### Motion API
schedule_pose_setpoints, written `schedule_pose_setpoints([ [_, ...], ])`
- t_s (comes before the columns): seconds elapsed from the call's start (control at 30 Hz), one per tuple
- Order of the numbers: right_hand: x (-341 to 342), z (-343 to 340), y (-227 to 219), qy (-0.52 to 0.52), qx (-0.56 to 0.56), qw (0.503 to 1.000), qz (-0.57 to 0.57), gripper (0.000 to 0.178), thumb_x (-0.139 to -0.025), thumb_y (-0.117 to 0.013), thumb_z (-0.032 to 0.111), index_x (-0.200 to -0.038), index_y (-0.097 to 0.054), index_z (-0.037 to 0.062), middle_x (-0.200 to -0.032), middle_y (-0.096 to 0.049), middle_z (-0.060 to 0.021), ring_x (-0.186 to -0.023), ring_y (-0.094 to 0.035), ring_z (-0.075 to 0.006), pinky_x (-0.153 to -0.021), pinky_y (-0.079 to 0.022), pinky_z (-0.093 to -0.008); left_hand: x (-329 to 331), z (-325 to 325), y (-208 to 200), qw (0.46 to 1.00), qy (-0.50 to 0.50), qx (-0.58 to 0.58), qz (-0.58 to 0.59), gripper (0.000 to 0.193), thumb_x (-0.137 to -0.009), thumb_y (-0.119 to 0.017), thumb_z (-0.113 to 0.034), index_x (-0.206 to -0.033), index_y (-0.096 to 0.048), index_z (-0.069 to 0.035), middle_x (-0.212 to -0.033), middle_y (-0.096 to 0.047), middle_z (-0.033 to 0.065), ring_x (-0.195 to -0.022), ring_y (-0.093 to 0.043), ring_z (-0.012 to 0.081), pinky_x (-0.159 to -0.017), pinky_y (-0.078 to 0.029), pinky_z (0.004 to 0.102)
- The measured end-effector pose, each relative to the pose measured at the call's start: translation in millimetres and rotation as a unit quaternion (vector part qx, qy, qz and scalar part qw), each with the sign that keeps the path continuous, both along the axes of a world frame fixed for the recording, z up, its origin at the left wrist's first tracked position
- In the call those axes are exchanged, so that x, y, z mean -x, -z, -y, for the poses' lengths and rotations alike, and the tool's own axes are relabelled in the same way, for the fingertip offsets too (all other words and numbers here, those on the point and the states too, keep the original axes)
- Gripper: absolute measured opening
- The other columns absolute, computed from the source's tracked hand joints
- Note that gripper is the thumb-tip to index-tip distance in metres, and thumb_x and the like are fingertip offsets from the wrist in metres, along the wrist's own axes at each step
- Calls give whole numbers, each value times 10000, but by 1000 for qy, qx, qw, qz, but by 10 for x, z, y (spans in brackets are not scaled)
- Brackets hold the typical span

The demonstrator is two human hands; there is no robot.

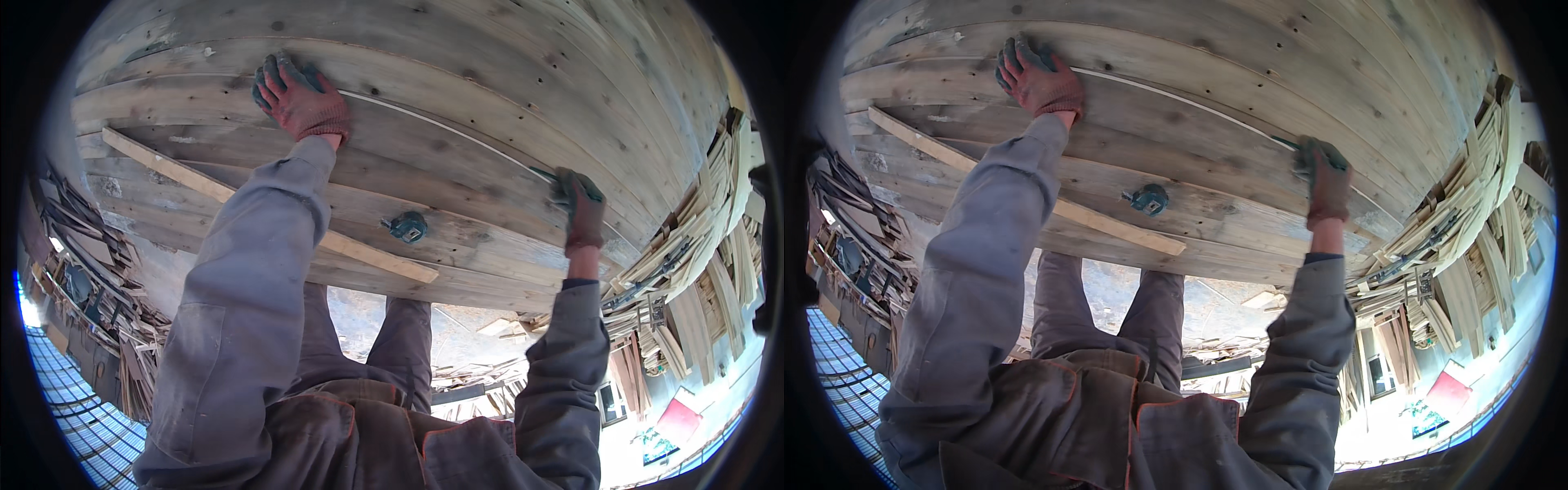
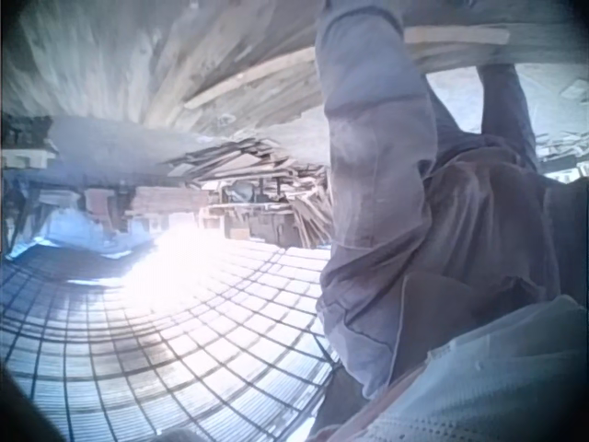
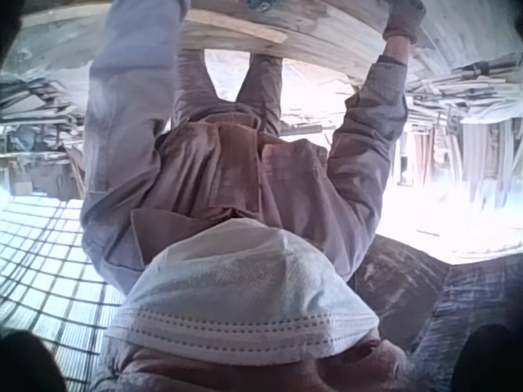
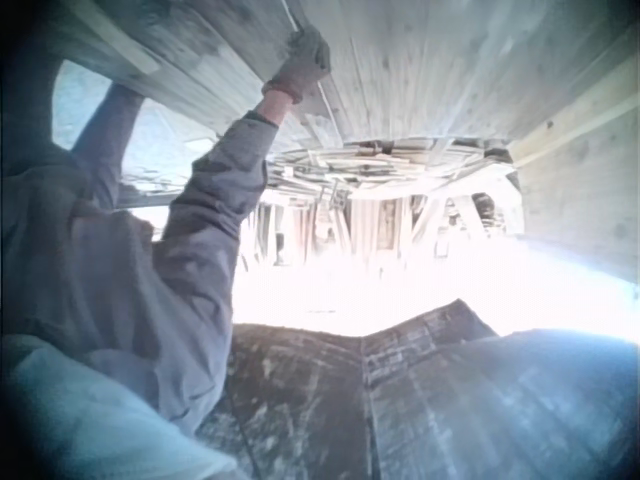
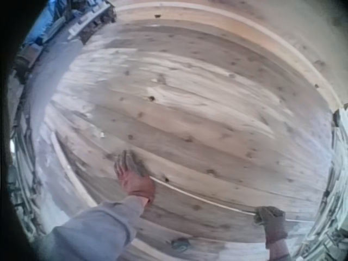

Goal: The person measures a large curved wooden panel with a tape measure, then uses a pencil to mark lines along the panel's surface. The person repositions the tape measure and pencil multiple times to mark different sections of the panel.

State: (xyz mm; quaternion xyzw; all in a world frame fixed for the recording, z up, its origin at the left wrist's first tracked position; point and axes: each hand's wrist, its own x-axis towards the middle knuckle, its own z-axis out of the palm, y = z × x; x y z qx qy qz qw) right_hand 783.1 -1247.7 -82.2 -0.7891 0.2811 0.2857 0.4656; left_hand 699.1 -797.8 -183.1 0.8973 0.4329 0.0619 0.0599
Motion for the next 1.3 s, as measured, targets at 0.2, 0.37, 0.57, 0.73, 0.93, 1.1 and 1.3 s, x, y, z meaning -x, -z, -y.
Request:
schedule_pose_setpoints([
  [0.2,263,-919,427,38,-167,985,0,314,-957,-727,228,-1191,-708,20,-1124,-746,-91,-985,-699,-195,-892,-536,-341,4,-39,74,999,12,-10,40,714,-874,-640,-390,-1485,-440,-79,-1579,-407,151,-1469,-348,380,-1246,-200,509],
  [0.37,181,-475,499,26,-92,995,-13,288,-976,-685,212,-1186,-720,17,-1114,-750,-65,-965,-688,-165,-865,-530,-313,25,-32,75,999,27,-15,45,689,-884,-622,-401,-1480,-450,-102,-1564,-430,149,-1466,-356,377,-1245,-209,499],
  [0.57,-41,1084,88,90,26,995,-14,191,-974,-657,102,-1105,-753,3,-1049,-778,-77,-866,-718,-162,-768,-559,-291,18,-50,81,998,25,-29,40,700,-884,-623,-410,-1481,-448,-90,-1540,-447,160,-1447,-371,376,-1234,-225,504],
  [0.73,-168,1572,-111,41,101,994,-17,260,-994,-680,217,-1140,-759,17,-1006,-771,-64,-840,-714,-143,-728,-557,-272,27,-42,98,998,28,-35,51,692,-889,-623,-410,-1473,-459,-78,-1530,-451,174,-1445,-372,370,-1230,-227,506],
  [0.93,-52,801,80,16,-115,993,27,264,-1015,-643,176,-1189,-723,-5,-1130,-762,-102,-895,-718,-151,-740,-570,-273,52,-66,168,996,32,-52,59,667,-901,-621,-403,-1467,-473,-82,-1521,-462,166,-1432,-386,368,-1227,-232,499],
  [1.1,20,200,260,35,-187,982,1,254,-1009,-647,169,-1141,-732,-30,-1037,-773,-123,-772,-720,-167,-675,-584,-286,21,-19,41,996,22,-33,76,665,-913,-621,-422,-1468,-481,-84,-1503,-475,165,-1427,-389,372,-1221,-244,491],
  [1.3,130,550,512,5,-81,997,-8,438,-932,-738,265,-1260,-643,-9,-1125,-734,-122,-902,-702,-198,-761,-572,-332,114,978,-152,951,230,0,209,619,-963,-578,-384,-1464,-481,-33,-1516,-477,147,-1430,-395,328,-1218,-256,458],
])
